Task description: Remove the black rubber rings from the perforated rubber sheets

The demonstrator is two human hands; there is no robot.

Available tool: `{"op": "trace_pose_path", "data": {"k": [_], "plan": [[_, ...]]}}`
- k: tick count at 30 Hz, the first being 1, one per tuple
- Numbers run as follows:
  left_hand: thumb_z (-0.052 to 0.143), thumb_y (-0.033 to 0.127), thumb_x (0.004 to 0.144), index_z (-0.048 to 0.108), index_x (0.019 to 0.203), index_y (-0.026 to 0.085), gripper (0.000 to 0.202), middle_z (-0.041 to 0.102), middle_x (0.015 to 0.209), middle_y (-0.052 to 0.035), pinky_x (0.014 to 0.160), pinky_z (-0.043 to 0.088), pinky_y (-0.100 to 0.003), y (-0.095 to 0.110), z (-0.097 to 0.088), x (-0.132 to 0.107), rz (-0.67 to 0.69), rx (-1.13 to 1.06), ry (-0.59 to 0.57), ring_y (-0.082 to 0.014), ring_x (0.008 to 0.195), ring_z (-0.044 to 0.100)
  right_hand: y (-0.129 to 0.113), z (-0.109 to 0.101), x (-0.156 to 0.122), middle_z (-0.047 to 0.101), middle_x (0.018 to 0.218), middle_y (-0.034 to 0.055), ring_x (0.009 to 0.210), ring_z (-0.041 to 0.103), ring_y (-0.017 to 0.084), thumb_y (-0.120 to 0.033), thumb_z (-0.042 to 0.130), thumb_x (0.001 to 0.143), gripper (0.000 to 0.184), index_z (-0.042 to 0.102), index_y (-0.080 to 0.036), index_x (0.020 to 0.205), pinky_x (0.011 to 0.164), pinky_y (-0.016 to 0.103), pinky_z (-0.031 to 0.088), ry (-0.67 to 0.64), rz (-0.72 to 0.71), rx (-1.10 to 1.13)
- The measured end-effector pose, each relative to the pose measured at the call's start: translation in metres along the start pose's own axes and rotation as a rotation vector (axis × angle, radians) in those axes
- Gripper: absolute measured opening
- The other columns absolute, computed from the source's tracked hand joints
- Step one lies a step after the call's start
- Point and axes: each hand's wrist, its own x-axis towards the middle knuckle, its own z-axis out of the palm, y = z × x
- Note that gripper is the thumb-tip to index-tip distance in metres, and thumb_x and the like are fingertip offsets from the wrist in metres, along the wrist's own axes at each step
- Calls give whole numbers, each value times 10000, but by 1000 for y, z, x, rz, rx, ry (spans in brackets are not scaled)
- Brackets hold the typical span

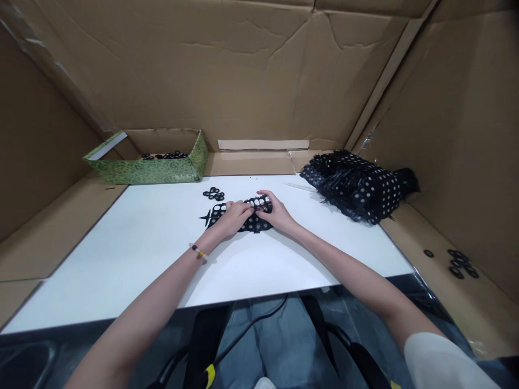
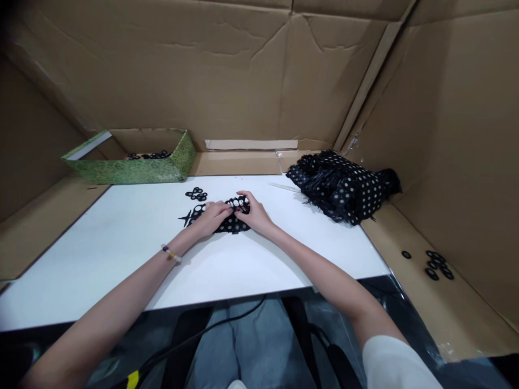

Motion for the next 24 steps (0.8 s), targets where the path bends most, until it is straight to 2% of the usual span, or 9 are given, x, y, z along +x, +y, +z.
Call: {"op": "trace_pose_path", "data": {"k": [5,9,11,12,14,17,19,21,24], "plan": [[338,265,926,545,693,198,319,604,776,-49,921,345,-447,-2,3,0,8,-15,5,-241,844,549,1,4,-1,648,849,-22,818,629,192,-225,597,708,561,527,-262,1264,832,341,479,14,-18,-18],[375,241,872,453,560,207,323,579,655,-25,877,374,-411,3,2,-1,56,-53,-83,-210,722,521,3,3,1,621,774,-35,732,603,186,-227,557,725,475,555,-267,1199,769,332,474,70,9,-68],[389,262,879,460,550,207,340,578,639,-24,874,377,-413,4,-1,-1,84,-18,-79,-208,700,516,6,2,3,630,800,-32,737,605,185,-236,563,724,446,562,-271,1169,775,334,474,86,18,-61],[391,278,894,500,577,206,343,599,666,-33,880,375,-420,3,-4,-1,83,16,-35,-216,718,526,8,1,4,641,832,-29,758,613,185,-242,582,717,453,559,-273,1168,790,336,475,84,21,-39],[379,300,931,619,718,200,336,662,791,-69,899,371,-436,-5,-10,0,32,99,128,-249,812,555,12,-1,7,649,862,-27,795,623,188,-263,634,691,490,549,-276,1174,817,341,476,82,46,21],[357,292,959,701,1021,190,365,684,1019,-138,898,370,-469,-26,-18,0,-149,241,353,-322,1003,531,15,-3,9,631,806,-37,789,614,186,-293,692,643,554,534,-270,1173,809,339,478,90,138,144],[356,292,961,702,1125,200,394,646,1122,-171,873,362,-503,-42,-20,-2,-299,346,407,-378,1088,469,13,-4,8,613,765,-46,760,600,180,-302,710,614,583,525,-262,1165,779,329,479,78,209,242],[356,293,962,686,1200,227,412,591,1212,-188,856,344,-529,-53,-18,-4,-392,431,412,-415,1129,417,10,-4,7,606,754,-51,735,589,172,-299,723,591,606,518,-258,1160,757,320,476,64,255,318],[371,276,959,608,1320,258,433,516,1322,-187,874,313,-539,-56,-15,-6,-406,492,427,-424,1165,388,6,-4,6,596,731,-62,708,578,164,-285,725,584,605,522,-259,1153,738,312,465,68,268,352]]}}
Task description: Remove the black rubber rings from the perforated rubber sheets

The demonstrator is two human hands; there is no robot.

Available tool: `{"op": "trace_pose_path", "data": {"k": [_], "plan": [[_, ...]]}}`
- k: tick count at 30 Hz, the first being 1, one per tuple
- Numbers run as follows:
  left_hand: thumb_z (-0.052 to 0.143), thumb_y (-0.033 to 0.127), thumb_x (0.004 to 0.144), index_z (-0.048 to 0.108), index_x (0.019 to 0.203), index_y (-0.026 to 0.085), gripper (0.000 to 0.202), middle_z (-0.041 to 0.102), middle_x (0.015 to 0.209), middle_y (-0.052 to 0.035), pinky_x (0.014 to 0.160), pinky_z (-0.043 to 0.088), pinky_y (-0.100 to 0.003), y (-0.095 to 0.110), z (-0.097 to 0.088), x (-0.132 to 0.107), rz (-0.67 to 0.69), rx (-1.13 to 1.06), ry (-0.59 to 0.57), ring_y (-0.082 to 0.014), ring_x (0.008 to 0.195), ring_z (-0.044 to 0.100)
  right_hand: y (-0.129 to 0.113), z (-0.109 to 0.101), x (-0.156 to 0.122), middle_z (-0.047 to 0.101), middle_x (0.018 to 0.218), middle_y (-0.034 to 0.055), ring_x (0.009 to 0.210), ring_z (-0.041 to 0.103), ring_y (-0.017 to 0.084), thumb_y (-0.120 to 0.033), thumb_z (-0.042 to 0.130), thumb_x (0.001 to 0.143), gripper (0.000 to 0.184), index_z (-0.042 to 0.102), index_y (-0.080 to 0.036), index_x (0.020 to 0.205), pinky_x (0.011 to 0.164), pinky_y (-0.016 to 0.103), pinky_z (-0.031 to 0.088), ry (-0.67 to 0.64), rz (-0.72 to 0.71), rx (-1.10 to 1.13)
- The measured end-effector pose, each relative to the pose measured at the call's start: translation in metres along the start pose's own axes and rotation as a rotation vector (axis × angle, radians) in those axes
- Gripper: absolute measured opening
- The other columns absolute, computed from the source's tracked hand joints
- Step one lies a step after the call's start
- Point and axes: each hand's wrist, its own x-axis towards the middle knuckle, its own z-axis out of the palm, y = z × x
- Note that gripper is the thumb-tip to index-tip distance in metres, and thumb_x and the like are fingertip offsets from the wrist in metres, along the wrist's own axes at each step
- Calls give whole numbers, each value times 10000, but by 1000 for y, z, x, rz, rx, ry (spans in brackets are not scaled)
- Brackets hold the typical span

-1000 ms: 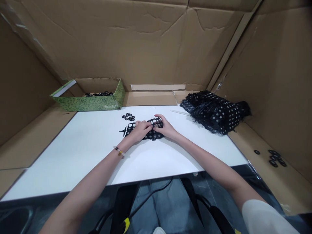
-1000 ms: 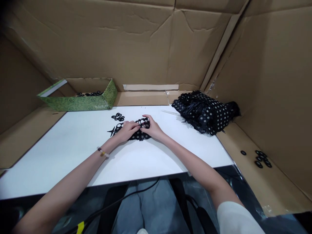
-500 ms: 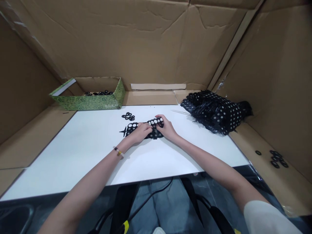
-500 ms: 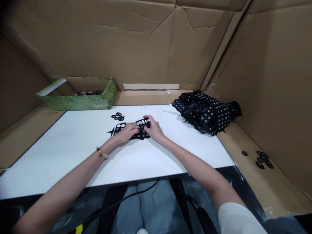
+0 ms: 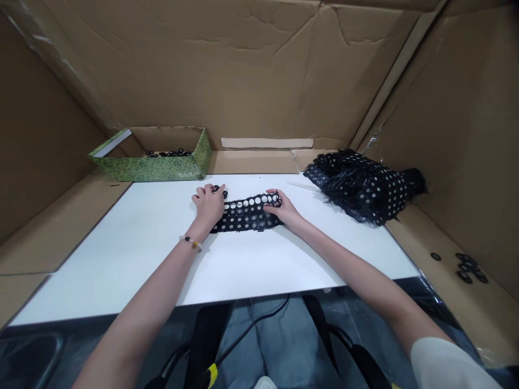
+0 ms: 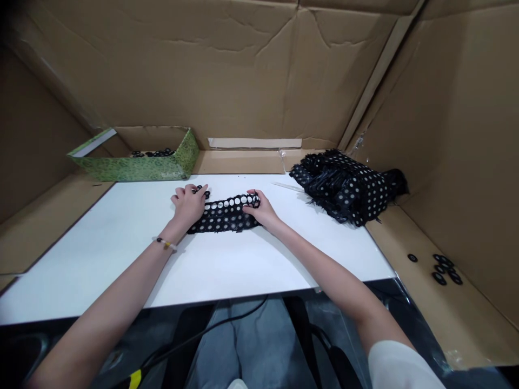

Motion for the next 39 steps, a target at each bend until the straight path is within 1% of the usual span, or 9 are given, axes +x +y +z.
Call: {"op": "trace_pose_path", "data": {"k": [4,7,11,16,21,27,32,36,39], "plan": [[424,298,961,624,1237,228,348,604,1230,-155,903,299,-500,17,-12,-4,122,-114,30,-371,1135,436,1,2,0,607,732,-60,722,584,163,-272,728,586,595,528,-261,1146,738,304,459,-1,-13,23],[453,380,966,661,922,213,271,695,947,-92,897,309,-455,35,-21,-10,307,-244,-31,-294,980,520,3,2,1,617,741,-57,721,585,161,-273,740,589,593,526,-260,1143,737,300,458,1,-17,38],[502,486,937,519,633,203,417,661,714,-56,852,315,-432,51,-22,-19,470,-280,-126,-255,837,534,2,3,0,627,753,-52,727,591,157,-274,753,611,605,520,-263,1169,743,293,461,-44,-41,84],[464,475,957,502,665,206,398,656,733,-58,796,340,-408,52,-21,-22,536,-310,-206,-250,820,524,1,2,-3,634,811,-38,805,620,165,-271,744,654,598,509,-269,1204,817,309,478,-123,-82,83],[403,290,947,531,719,206,275,652,782,-83,808,367,-422,55,-23,-24,616,-268,-221,-269,884,523,5,4,0,624,912,-12,847,623,171,-268,689,697,553,502,-260,1218,859,328,482,-122,-180,-94],[435,216,802,349,556,233,261,480,598,-33,726,384,-375,55,-22,-21,461,-482,-174,-225,728,502,9,0,5,618,908,-6,804,607,178,-248,583,748,504,485,-255,1242,849,354,480,7,-212,-366],[389,233,807,330,541,237,272,421,558,-15,636,367,-352,32,-21,-2,67,-718,44,-201,621,460,4,-5,4,619,872,2,814,606,207,-269,555,752,517,481,-256,1263,879,398,476,39,-139,-462],[418,292,878,608,657,207,304,642,795,-108,779,399,-418,9,-18,9,-56,-397,69,-296,883,524,5,-6,2,622,1061,65,983,614,253,-259,617,690,763,339,-257,1400,970,454,455,114,-140,-487],[417,333,920,740,919,194,351,649,1109,-166,846,394,-491,0,-12,9,-100,-178,29,-384,1078,459,8,-8,6,489,1369,148,1299,478,295,-230,692,609,1010,184,-252,1482,1091,468,376,215,-194,-435]]}}
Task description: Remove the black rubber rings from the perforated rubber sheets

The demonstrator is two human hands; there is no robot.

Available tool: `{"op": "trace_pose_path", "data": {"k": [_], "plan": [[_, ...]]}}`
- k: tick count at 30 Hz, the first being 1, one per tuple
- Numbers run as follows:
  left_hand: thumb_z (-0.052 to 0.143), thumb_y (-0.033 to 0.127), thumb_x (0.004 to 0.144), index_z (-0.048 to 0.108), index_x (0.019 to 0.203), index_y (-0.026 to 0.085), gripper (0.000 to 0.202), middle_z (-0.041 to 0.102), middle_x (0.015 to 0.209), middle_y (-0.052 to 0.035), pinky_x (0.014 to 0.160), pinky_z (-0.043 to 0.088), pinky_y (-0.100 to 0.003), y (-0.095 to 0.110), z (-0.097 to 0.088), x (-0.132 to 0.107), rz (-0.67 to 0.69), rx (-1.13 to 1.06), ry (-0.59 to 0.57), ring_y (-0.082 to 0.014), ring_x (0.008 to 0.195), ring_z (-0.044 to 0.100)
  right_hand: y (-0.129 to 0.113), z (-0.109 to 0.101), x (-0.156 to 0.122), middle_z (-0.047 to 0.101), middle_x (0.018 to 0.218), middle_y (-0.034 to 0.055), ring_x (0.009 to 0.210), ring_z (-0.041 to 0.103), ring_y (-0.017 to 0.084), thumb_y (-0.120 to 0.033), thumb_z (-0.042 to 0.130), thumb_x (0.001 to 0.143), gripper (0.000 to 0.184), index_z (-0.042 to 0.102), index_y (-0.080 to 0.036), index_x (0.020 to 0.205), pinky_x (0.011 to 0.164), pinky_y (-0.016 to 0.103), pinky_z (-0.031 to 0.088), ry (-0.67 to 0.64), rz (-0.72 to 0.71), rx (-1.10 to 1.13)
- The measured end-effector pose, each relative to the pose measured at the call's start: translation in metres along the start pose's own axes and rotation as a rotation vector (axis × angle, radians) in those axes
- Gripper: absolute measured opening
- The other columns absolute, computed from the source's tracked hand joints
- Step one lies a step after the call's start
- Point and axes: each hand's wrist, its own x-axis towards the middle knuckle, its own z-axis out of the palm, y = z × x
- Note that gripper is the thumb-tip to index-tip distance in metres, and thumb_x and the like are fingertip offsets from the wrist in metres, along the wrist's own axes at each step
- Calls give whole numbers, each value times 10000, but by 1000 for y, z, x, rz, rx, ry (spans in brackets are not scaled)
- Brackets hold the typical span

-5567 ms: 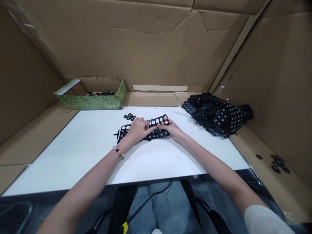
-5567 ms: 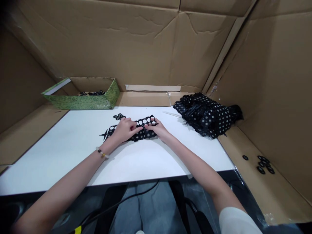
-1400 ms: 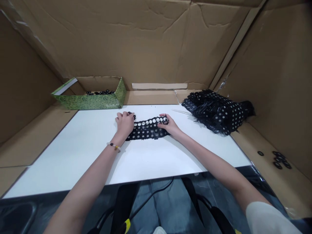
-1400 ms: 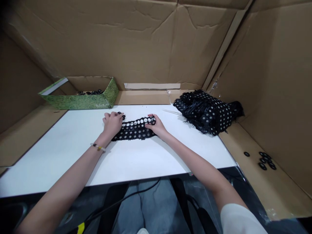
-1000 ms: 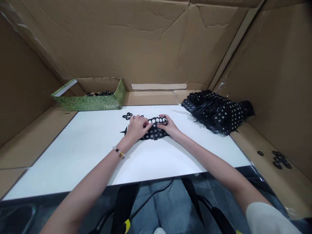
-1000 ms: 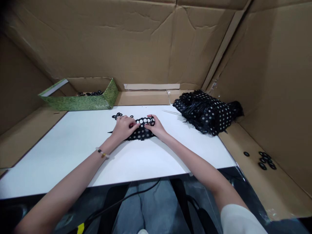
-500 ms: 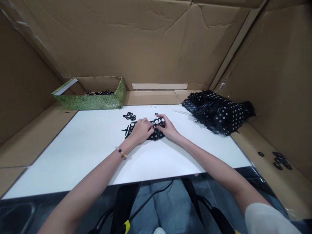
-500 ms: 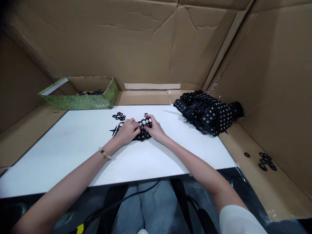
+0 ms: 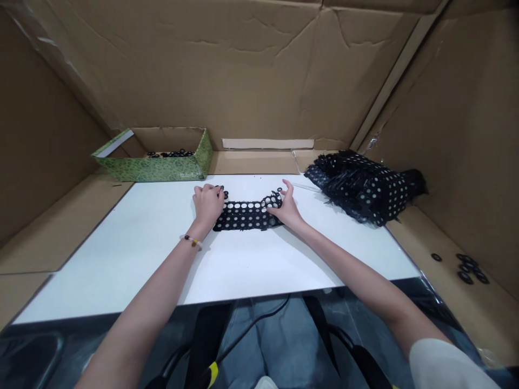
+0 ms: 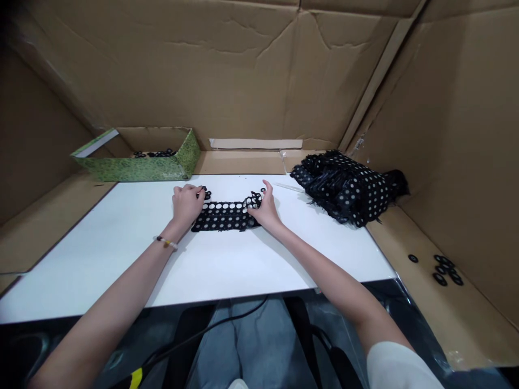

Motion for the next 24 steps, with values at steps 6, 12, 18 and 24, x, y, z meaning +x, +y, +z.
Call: {"op": "trace_pose_path", "data": {"k": [6,12,18,24], "plan": [[478,302,905,554,1401,241,505,558,1294,-158,914,385,-508,2,5,-5,25,40,39,-393,1143,419,8,-5,11,396,1505,134,1460,340,266,-233,738,595,1126,98,-324,1517,1151,465,305,-190,-10,259],[481,322,921,650,1219,241,353,664,1135,-109,900,382,-447,9,2,-5,116,-49,-5,-339,1098,480,9,-5,11,622,1244,76,1236,566,240,-208,740,595,1004,265,-307,1474,1118,443,359,-193,13,236],[516,378,915,666,844,217,231,681,774,-52,839,366,-401,18,0,-7,396,-153,-162,-263,866,566,6,-10,10,656,1150,39,1090,598,235,-246,733,627,808,453,-271,1385,1052,444,424,-197,106,116],[559,468,894,513,600,208,395,592,622,-28,792,356,-383,41,-7,-25,653,-175,-297,-226,739,553,-11,-14,2,623,1270,30,1101,590,215,-149,609,663,665,562,-276,1314,1039,400,440,-316,21,207]]}}
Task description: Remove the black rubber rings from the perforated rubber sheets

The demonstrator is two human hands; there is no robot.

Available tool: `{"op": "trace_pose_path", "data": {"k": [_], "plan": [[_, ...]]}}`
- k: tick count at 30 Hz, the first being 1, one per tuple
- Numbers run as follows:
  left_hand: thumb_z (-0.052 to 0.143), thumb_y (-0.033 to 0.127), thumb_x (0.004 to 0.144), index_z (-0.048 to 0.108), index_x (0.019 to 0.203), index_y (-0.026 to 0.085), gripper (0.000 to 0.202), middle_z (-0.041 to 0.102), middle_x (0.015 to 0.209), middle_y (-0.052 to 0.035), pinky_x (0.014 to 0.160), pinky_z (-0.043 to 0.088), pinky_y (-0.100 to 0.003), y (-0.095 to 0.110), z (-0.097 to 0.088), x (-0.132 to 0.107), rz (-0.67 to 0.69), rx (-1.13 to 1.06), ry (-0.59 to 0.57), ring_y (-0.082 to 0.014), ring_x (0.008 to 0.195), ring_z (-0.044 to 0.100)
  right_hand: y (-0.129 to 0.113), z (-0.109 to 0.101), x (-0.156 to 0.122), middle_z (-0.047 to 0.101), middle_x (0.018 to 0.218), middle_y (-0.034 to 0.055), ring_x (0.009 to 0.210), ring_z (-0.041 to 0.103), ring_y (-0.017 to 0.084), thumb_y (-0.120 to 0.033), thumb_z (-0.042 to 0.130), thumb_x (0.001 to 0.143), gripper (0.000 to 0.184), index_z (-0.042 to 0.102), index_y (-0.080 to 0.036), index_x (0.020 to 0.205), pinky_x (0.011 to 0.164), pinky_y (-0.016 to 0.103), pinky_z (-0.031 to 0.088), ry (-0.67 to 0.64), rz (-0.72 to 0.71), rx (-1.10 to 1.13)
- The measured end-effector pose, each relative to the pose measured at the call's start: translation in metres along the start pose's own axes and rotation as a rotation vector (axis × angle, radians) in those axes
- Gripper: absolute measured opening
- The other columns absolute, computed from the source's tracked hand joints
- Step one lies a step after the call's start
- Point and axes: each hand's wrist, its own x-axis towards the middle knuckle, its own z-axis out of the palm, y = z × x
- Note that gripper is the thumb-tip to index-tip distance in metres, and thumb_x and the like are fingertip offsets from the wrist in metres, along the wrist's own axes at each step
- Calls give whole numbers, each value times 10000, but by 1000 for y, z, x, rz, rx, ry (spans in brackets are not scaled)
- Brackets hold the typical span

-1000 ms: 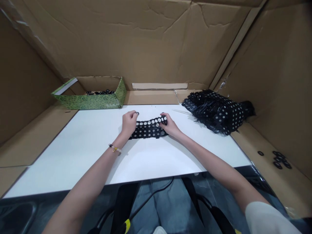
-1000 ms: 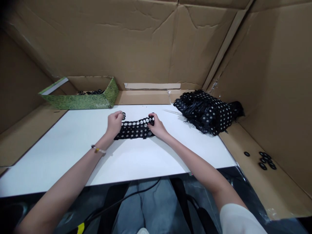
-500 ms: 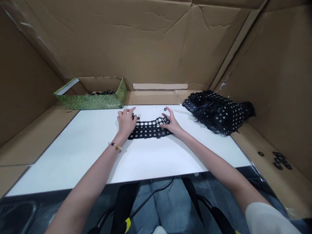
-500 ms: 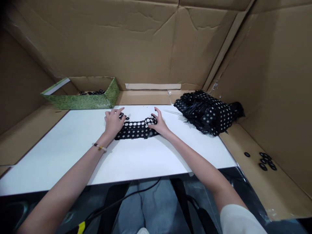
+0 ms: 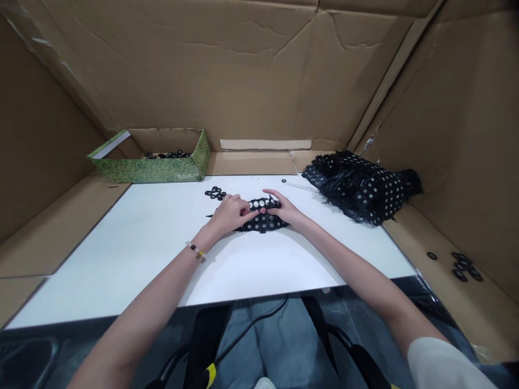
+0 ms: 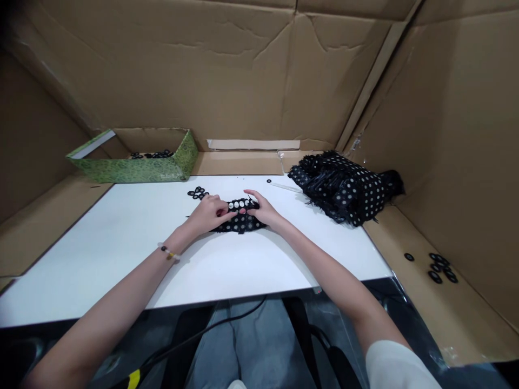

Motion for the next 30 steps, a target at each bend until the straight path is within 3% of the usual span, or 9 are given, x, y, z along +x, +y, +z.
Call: {"op": "trace_pose_path", "data": {"k": [6,10,12,16,20,23,25,27,30], "plan": [[582,499,884,492,633,211,392,584,639,-24,760,335,-366,5,6,-1,-31,17,-61,-234,752,538,-9,7,-7,697,1004,3,955,628,202,-141,564,672,704,534,-282,1361,954,374,485,-95,9,34],[515,443,922,536,699,213,321,621,718,-43,792,338,-385,1,8,-1,-37,17,-89,-256,825,544,-8,10,-5,692,826,-15,872,631,188,-196,533,726,592,572,-228,1315,924,354,478,-78,88,59],[474,374,931,543,711,214,281,634,737,-52,800,338,-397,3,8,-2,-7,28,-103,-262,843,542,-6,12,-3,687,774,-7,853,632,187,-263,576,755,475,633,-179,1219,908,340,465,-52,86,-4],[441,246,877,487,637,219,245,618,684,-54,782,343,-398,13,8,-1,-12,-3,-89,-258,817,531,-1,16,1,687,712,27,740,618,188,-407,698,716,282,694,-139,805,745,302,446,-53,77,-195],[460,243,803,412,546,224,262,531,574,-27,709,343,-365,5,7,3,-142,-139,53,-229,720,501,0,17,2,674,667,25,680,601,184,-374,680,722,222,650,-160,673,656,286,410,9,92,-292],[441,257,791,389,541,227,257,436,534,3,612,316,-332,-20,-1,3,-424,-276,319,-191,612,447,2,16,2,680,686,12,681,604,180,-303,669,713,131,676,-173,720,646,278,412,28,113,-296],[429,269,812,423,564,226,251,422,546,0,601,312,-327,-39,-8,1,-586,-236,488,-195,620,448,4,15,1,675,682,0,659,603,172,-284,660,716,132,695,-177,785,658,278,423,17,133,-265],[445,284,840,523,616,221,246,523,625,-46,672,349,-352,-52,-11,-2,-657,-54,509,-245,747,502,5,13,1,665,666,-8,647,605,170,-293,655,726,159,704,-177,823,681,283,434,0,137,-244],[461,330,890,685,831,213,260,660,948,-154,816,362,-456,-54,-9,-7,-643,182,418,-364,1015,486,6,11,-1,679,703,-2,729,628,192,-324,667,731,190,717,-180,843,741,300,444,12,108,-255]]}}
